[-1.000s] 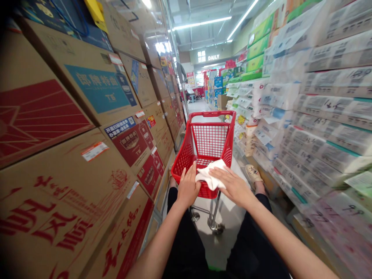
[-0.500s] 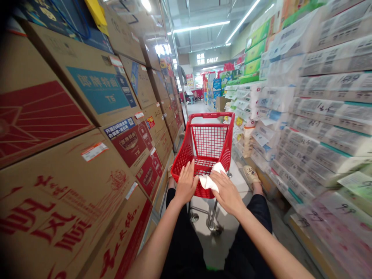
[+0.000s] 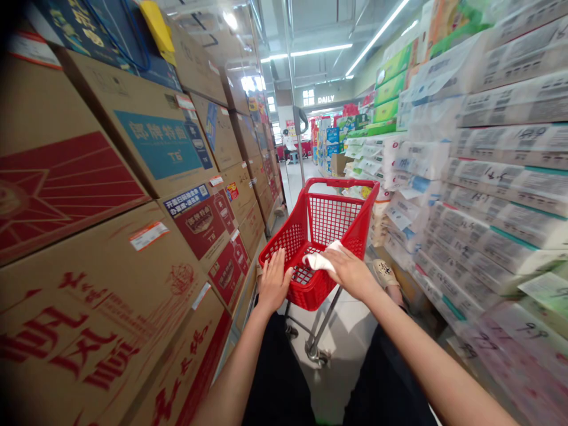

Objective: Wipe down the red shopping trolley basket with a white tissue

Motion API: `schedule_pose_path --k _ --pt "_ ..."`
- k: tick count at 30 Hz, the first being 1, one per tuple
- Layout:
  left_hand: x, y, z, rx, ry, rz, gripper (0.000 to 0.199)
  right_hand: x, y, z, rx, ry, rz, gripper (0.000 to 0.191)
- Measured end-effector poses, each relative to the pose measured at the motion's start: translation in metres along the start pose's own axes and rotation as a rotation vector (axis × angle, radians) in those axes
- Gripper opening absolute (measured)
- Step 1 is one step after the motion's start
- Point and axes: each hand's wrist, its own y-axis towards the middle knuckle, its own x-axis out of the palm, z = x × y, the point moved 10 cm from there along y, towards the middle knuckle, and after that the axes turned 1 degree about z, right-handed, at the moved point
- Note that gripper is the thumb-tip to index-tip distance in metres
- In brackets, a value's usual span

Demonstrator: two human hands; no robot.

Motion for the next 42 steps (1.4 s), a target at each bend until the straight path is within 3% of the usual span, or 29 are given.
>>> schedule_pose_path --k 3,5,10,12,15,17,20,22,24,29,31,37,39,42 --pt "-0.002 0.000 0.002 -0.019 0.007 -0.015 0.063 0.005 -0.006 0.044 0.136 -0.029 -0.007 0.054" --pt "-0.005 -0.002 0.015 -0.020 0.010 -0.014 0.064 0.011 -0.012 0.048 0.175 -0.016 -0.015 0.057" --pt "-0.006 -0.009 0.083 0.113 -0.057 -0.027 0.076 0.021 -0.026 0.007 0.156 0.014 -0.056 0.070" --pt "-0.002 -0.012 0.095 0.112 -0.062 -0.032 0.084 0.020 -0.028 -0.010 0.116 0.017 -0.073 0.073" --pt "0.003 -0.016 0.090 0.107 -0.032 -0.055 0.079 0.014 -0.028 -0.015 0.046 -0.009 -0.091 0.075" --pt "0.004 -0.017 0.081 0.127 -0.008 -0.075 0.074 0.009 -0.028 0.000 0.046 -0.055 -0.085 0.073" --pt "0.002 -0.018 0.068 0.138 0.027 -0.089 0.071 0.000 -0.028 0.039 0.175 -0.135 -0.005 0.071" --pt "0.001 -0.018 0.062 0.126 0.044 -0.091 0.065 -0.004 -0.028 0.049 0.254 -0.159 0.051 0.072" --pt "0.002 -0.019 0.060 0.115 0.041 -0.088 0.060 0.000 -0.025 0.032 0.229 -0.138 0.058 0.075" --pt "0.001 -0.026 0.061 0.173 -0.001 -0.044 0.061 0.014 -0.009 -0.056 -0.025 0.005 -0.030 0.075" --pt "-0.002 -0.029 0.061 0.193 -0.021 -0.025 0.063 0.013 -0.003 -0.070 -0.069 0.026 -0.028 0.072" --pt "-0.011 -0.034 0.060 0.194 -0.065 0.018 0.060 0.016 0.000 -0.066 -0.127 -0.001 -0.046 0.075" --pt "-0.015 -0.034 0.061 0.186 -0.062 0.028 0.056 0.017 -0.003 -0.054 -0.125 -0.033 -0.065 0.081" --pt "-0.018 -0.035 0.062 0.156 -0.042 0.021 0.064 0.010 -0.009 -0.016 -0.033 -0.094 -0.049 0.088"
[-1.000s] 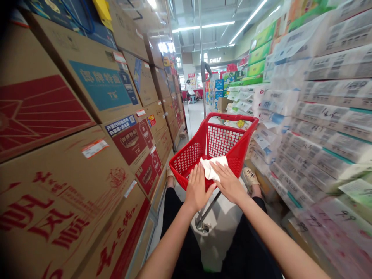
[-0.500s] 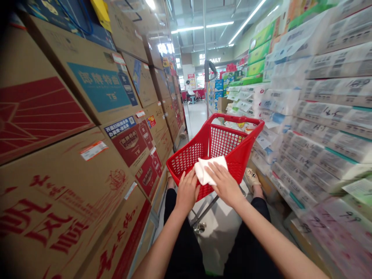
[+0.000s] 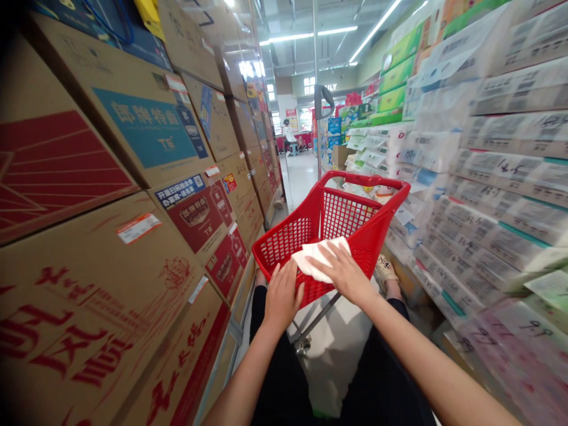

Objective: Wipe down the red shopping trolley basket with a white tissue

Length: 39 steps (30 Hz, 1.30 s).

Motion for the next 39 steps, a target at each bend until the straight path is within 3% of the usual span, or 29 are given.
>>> schedule_pose_path --k 2,4,10,12,17,19,21,24,26,28,32,34,36,39 --pt "-0.001 0.000 0.002 -0.017 0.015 -0.016 0.073 -0.007 -0.004 0.028 0.111 -0.045 0.039 0.091" --pt "-0.001 0.000 0.004 -0.024 0.027 -0.025 0.080 -0.012 -0.006 0.037 0.178 -0.082 0.069 0.093" --pt "-0.002 0.001 0.006 -0.030 0.042 -0.028 0.088 -0.002 0.002 -0.027 0.054 -0.040 0.004 0.097" --pt "-0.002 0.001 0.005 -0.026 0.038 -0.048 0.087 0.000 0.002 -0.029 0.010 -0.021 -0.021 0.093" --pt "-0.003 0.001 0.008 -0.011 0.046 -0.073 0.083 -0.008 0.000 0.032 0.154 -0.049 0.014 0.073" --pt "-0.003 0.001 0.010 -0.012 0.060 -0.060 0.083 -0.010 -0.001 0.038 0.221 -0.058 0.038 0.068" --pt "-0.003 0.001 0.010 -0.015 0.074 -0.041 0.084 -0.007 0.000 0.016 0.197 -0.033 0.041 0.068" --pt "-0.004 -0.001 0.011 0.001 0.086 -0.027 0.087 0.004 0.003 -0.034 0.044 0.051 0.001 0.077" --pt "-0.005 -0.002 0.011 0.016 0.093 -0.025 0.087 0.009 0.002 -0.044 -0.044 0.089 -0.027 0.082" --pt "-0.007 -0.003 0.010 0.022 0.100 -0.024 0.085 0.010 0.000 -0.022 -0.064 0.084 -0.029 0.084" --pt "-0.007 -0.002 0.011 0.027 0.098 -0.017 0.084 -0.004 -0.008 0.080 0.116 -0.022 0.030 0.081" --pt "-0.006 -0.001 0.013 0.025 0.085 -0.015 0.084 -0.010 -0.012 0.109 0.182 -0.064 0.036 0.079" --pt "-0.004 0.000 0.015 0.019 0.072 -0.014 0.083 -0.014 -0.014 0.107 0.190 -0.062 0.041 0.081" --pt "-0.003 0.001 0.015 0.008 0.067 -0.012 0.082 -0.010 -0.013 0.067 0.076 0.022 0.017 0.089"
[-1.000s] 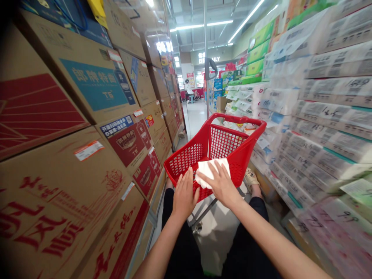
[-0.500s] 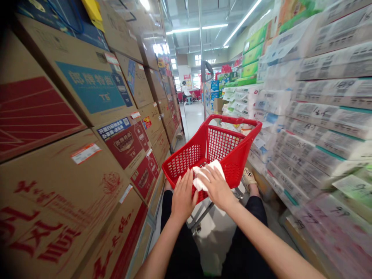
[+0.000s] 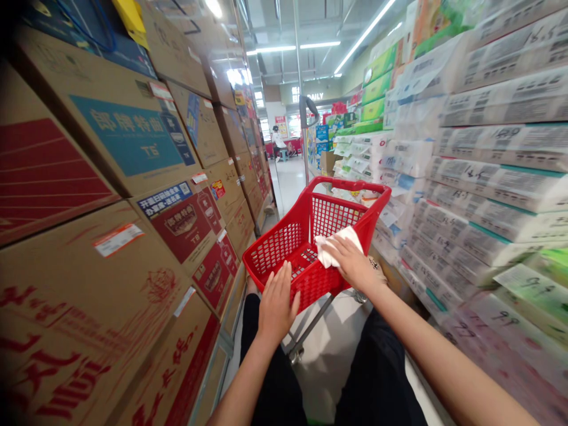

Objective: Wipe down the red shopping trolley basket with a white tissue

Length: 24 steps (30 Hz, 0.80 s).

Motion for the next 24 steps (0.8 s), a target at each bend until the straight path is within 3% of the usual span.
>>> schedule_pose_path --k 3,5,9,11,13,15,19,22,24 --pt "-0.001 0.000 -0.001 0.009 -0.007 -0.006 0.077 0.003 -0.003 -0.016 -0.102 0.054 -0.039 0.091" --pt "-0.002 -0.001 -0.001 0.024 -0.014 -0.014 0.075 -0.004 -0.003 0.011 -0.061 0.015 -0.016 0.091" --pt "-0.004 -0.001 -0.001 0.026 -0.004 -0.019 0.073 -0.026 0.000 0.089 0.117 -0.107 0.055 0.088" --pt "-0.004 -0.001 0.000 0.013 0.018 -0.016 0.073 -0.030 0.000 0.096 0.134 -0.125 0.067 0.088" --pt "-0.004 0.000 0.001 -0.018 0.045 -0.017 0.074 -0.025 0.000 0.074 0.100 -0.106 0.067 0.090" --pt "-0.001 0.007 0.008 -0.038 0.066 -0.032 0.073 -0.015 -0.001 0.033 0.051 -0.051 0.055 0.091" --pt "0.009 0.039 0.045 0.032 0.035 -0.081 0.078 0.006 -0.003 -0.038 -0.007 0.066 0.024 0.086" --pt "0.018 0.070 0.073 0.058 0.004 -0.085 0.092 0.009 -0.002 -0.050 -0.088 0.113 0.003 0.077" --pt "0.026 0.083 0.081 0.048 0.014 -0.096 0.099 0.004 -0.002 -0.031 -0.129 0.106 -0.021 0.076"
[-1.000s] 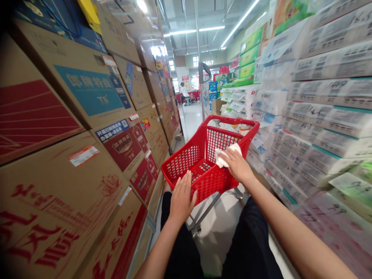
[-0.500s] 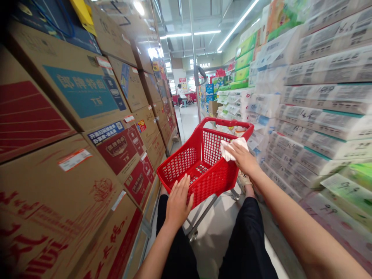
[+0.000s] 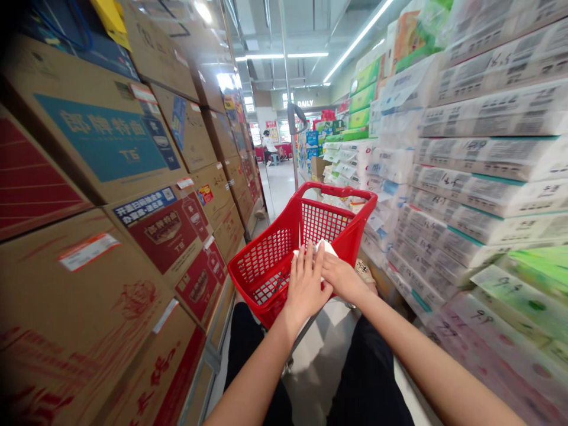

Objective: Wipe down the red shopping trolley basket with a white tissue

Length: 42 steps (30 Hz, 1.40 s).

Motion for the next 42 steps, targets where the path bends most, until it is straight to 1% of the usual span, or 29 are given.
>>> schedule_pose_path --k 1,3,5,6,7,8,10,12,13,14,16,18,20,21,23,25,26,27,28,29,32,33,34,35,37,39,40,41,42 --pt "0.004 0.004 0.001 -0.007 0.012 -0.015 0.102 -0.007 -0.002 0.017 0.012 -0.021 -0.008 0.077" --pt "0.014 0.007 0.000 -0.016 0.037 -0.056 0.103 -0.024 -0.007 0.060 0.089 -0.088 -0.007 0.082" --pt "0.023 0.005 -0.005 -0.013 0.051 -0.097 0.098 -0.043 -0.013 0.098 0.188 -0.157 0.019 0.088" --pt "0.027 0.004 -0.007 -0.007 0.052 -0.109 0.094 -0.050 -0.015 0.111 0.225 -0.181 0.034 0.090" --pt "0.029 0.002 -0.008 0.001 0.050 -0.112 0.089 -0.054 -0.017 0.118 0.250 -0.197 0.047 0.091" --pt "0.030 0.001 -0.009 0.011 0.045 -0.107 0.086 -0.056 -0.017 0.119 0.259 -0.205 0.058 0.092" --pt "0.029 -0.003 -0.011 0.028 0.031 -0.074 0.082 -0.051 -0.018 0.110 0.223 -0.194 0.048 0.095" --pt "0.027 -0.006 -0.012 0.037 0.017 -0.037 0.083 -0.041 -0.018 0.097 0.153 -0.166 0.006 0.095" --pt "0.026 -0.008 -0.012 0.042 0.013 -0.025 0.083 -0.038 -0.019 0.094 0.128 -0.156 -0.016 0.094" --pt "0.026 -0.010 -0.012 0.046 0.013 -0.020 0.084 -0.038 -0.020 0.097 0.122 -0.156 -0.026 0.092" --pt "0.025 -0.012 -0.011 0.052 0.016 -0.026 0.083 -0.047 -0.022 0.116 0.181 -0.184 -0.005 0.090" --pt "0.025 -0.013 -0.010 0.051 0.023 -0.039 0.081 -0.064 -0.025 0.143 0.293 -0.224 0.057 0.089" --pt "0.024 -0.014 -0.009 0.045 0.029 -0.041 0.079 -0.077 -0.027 0.158 0.388 -0.254 0.121 0.089" --pt "0.023 -0.014 -0.009 0.041 0.032 -0.037 0.078 -0.079 -0.027 0.158 0.405 -0.260 0.139 0.090" --pt "0.022 -0.014 -0.009 0.039 0.038 -0.024 0.076 -0.074 -0.027 0.144 0.363 -0.257 0.125 0.093" --pt "0.022 -0.015 -0.010 0.046 0.041 -0.010 0.076 -0.064 -0.027 0.122 0.255 -0.233 0.046 0.094" --pt "0.022 -0.016 -0.010 0.053 0.041 -0.004 0.077 -0.061 -0.028 0.115 0.206 -0.219 0.003 0.094" --pt "0.021 -0.017 -0.010 0.060 0.040 0.003 0.078 -0.061 -0.030 0.113 0.179 -0.213 -0.024 0.094" --pt "0.021 -0.018 -0.009 0.066 0.040 0.008 0.081 -0.065 -0.032 0.118 0.182 -0.217 -0.030 0.093" --pt "0.021 -0.019 -0.009 0.068 0.041 0.011 0.083 -0.073 -0.034 0.128 0.215 -0.229 -0.016 0.092" --pt "0.021 -0.020 -0.008 0.066 0.048 0.000 0.085 -0.099 -0.039 0.165 0.382 -0.275 0.085 0.091" --pt "0.021 -0.020 -0.008 0.061 0.052 -0.006 0.083 -0.103 -0.040 0.169 0.415 -0.287 0.111 0.091" --pt "0.021 -0.020 -0.008 0.056 0.056 -0.008 0.082 -0.103 -0.039 0.167 0.421 -0.299 0.125 0.092" --pt "0.021 -0.020 -0.009 0.053 0.058 -0.007 0.080 -0.100 -0.037 0.159 0.403 -0.312 0.129 0.093" --pt "0.018 -0.021 -0.009 0.053 0.057 0.008 0.081 -0.087 -0.032 0.128 0.307 -0.329 0.090 0.094" --pt "0.015 -0.022 -0.010 0.056 0.051 0.025 0.083 -0.071 -0.030 0.096 0.180 -0.314 0.001 0.093" --pt "0.013 -0.023 -0.010 0.057 0.049 0.030 0.084 -0.066 -0.031 0.085 0.128 -0.302 -0.040 0.092" --pt "0.012 -0.024 -0.010 0.058 0.048 0.031 0.085 -0.065 -0.032 0.081 0.100 -0.296 -0.064 0.091" --pt "0.011 -0.024 -0.010 0.056 0.049 0.031 0.086 -0.069 -0.033 0.084 0.104 -0.301 -0.062 0.090"
